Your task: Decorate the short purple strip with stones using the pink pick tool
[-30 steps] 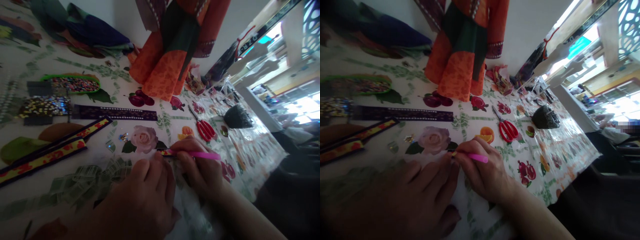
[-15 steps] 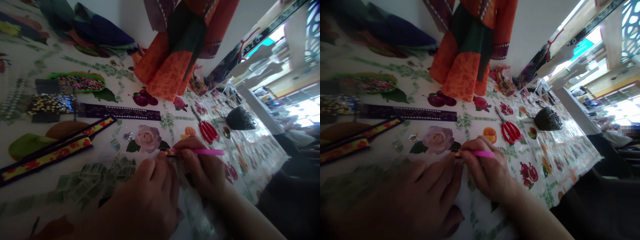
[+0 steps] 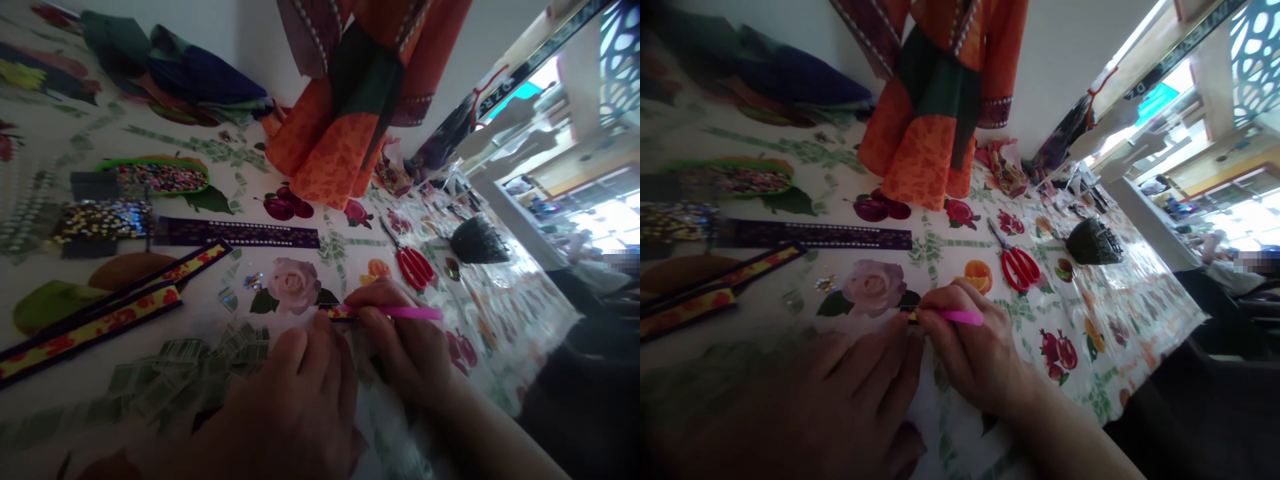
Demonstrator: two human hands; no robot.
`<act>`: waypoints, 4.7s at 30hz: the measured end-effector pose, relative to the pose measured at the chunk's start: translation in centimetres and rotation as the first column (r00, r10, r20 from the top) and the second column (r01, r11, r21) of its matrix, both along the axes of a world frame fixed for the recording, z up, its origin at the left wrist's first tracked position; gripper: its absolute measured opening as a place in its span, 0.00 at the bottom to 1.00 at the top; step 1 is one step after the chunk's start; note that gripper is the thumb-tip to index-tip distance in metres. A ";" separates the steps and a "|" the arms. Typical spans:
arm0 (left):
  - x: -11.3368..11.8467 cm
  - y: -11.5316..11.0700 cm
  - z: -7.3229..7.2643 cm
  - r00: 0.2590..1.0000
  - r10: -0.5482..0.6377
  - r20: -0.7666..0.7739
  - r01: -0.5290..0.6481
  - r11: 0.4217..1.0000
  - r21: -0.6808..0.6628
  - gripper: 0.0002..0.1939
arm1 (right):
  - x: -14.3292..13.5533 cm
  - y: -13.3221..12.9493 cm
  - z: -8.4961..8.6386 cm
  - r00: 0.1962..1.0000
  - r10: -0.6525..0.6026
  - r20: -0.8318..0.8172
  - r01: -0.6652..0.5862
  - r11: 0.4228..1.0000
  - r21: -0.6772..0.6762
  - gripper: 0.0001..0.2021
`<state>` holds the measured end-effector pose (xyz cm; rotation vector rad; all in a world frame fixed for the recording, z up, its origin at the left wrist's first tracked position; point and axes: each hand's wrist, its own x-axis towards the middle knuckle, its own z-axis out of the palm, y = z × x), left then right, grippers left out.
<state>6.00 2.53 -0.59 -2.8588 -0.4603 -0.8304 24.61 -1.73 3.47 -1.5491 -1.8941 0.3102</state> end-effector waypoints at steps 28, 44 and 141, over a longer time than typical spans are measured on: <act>0.1 -0.1 -0.1 1.000 0.002 -0.010 -0.002 1.000 0.011 0.26 | 0.0 0.1 0.1 1.000 0.005 0.007 -0.005 1.000 -0.004 0.06; 0.2 0.3 -0.1 1.000 0.009 0.003 -0.009 1.000 0.008 0.26 | 0.0 0.0 0.2 1.000 0.007 0.000 -0.008 0.999 -0.033 0.07; -0.2 0.8 1.0 0.981 -0.171 -0.088 0.167 0.985 -0.050 0.27 | -4.6 6.9 1.5 0.990 0.100 -0.104 -0.107 0.992 -0.065 0.10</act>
